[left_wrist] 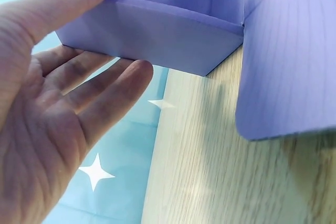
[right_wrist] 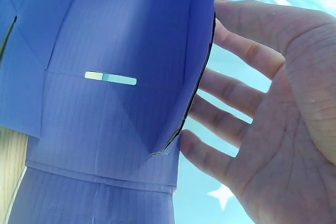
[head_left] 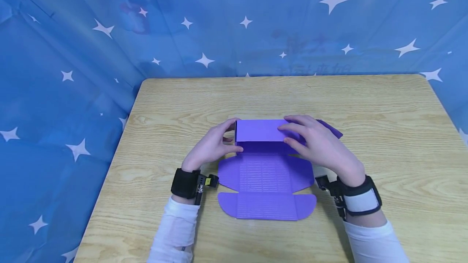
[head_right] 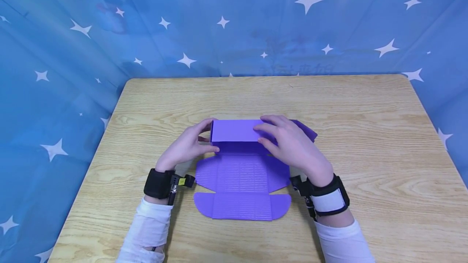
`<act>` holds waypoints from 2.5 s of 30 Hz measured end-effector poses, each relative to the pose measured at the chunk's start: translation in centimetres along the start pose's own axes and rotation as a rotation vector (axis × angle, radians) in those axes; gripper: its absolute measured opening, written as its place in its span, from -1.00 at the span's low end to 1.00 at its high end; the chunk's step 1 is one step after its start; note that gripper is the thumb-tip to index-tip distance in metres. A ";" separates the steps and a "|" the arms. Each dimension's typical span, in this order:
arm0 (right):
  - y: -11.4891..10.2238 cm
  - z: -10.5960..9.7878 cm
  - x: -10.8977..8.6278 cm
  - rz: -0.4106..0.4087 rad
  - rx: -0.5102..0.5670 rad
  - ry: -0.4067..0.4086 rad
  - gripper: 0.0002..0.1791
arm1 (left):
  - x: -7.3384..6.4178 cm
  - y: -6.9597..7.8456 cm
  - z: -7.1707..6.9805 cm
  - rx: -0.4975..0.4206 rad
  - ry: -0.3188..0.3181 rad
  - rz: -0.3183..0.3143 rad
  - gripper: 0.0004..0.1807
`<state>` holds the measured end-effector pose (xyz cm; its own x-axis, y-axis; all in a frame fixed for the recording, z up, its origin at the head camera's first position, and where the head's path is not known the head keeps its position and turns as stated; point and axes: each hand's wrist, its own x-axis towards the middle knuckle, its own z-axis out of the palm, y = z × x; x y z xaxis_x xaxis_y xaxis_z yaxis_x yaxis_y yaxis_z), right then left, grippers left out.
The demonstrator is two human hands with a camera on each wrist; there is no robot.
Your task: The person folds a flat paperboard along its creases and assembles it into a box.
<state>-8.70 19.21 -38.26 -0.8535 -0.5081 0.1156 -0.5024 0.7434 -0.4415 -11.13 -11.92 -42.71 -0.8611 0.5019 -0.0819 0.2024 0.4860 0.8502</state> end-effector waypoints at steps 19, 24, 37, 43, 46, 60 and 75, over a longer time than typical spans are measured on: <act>0.0 -0.1 0.0 0.000 -0.049 -0.013 -0.41 | -0.2 0.0 -0.6 -0.029 0.003 -0.083 -0.09; 0.1 -0.2 -0.1 0.027 -0.053 -0.041 -0.28 | -0.4 -0.4 -1.1 -0.025 0.026 -0.101 -0.08; 0.4 0.1 0.4 0.007 -0.069 0.105 -0.45 | -0.7 -0.6 -1.9 0.002 0.047 -0.104 -0.09; 0.4 0.4 0.4 0.044 -0.098 0.089 -0.48 | -0.7 -0.7 -1.8 0.014 0.045 -0.097 -0.11; 0.4 0.5 0.5 0.053 -0.088 0.082 -0.50 | -0.7 -0.6 -1.8 0.017 0.044 -0.096 -0.10; -0.5 1.9 1.2 0.186 0.194 0.056 -0.56 | -0.6 -0.7 -1.6 0.021 0.041 -0.084 -0.10; -0.4 2.1 1.2 0.194 0.235 0.067 -0.54 | -0.8 -0.6 -1.6 0.037 0.042 -0.093 -0.09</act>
<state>-9.27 17.41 -39.85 -0.9414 -0.3311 0.0635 -0.2900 0.6990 -0.6536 -11.33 -13.72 -42.30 -0.8957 0.4231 -0.1370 0.1369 0.5553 0.8203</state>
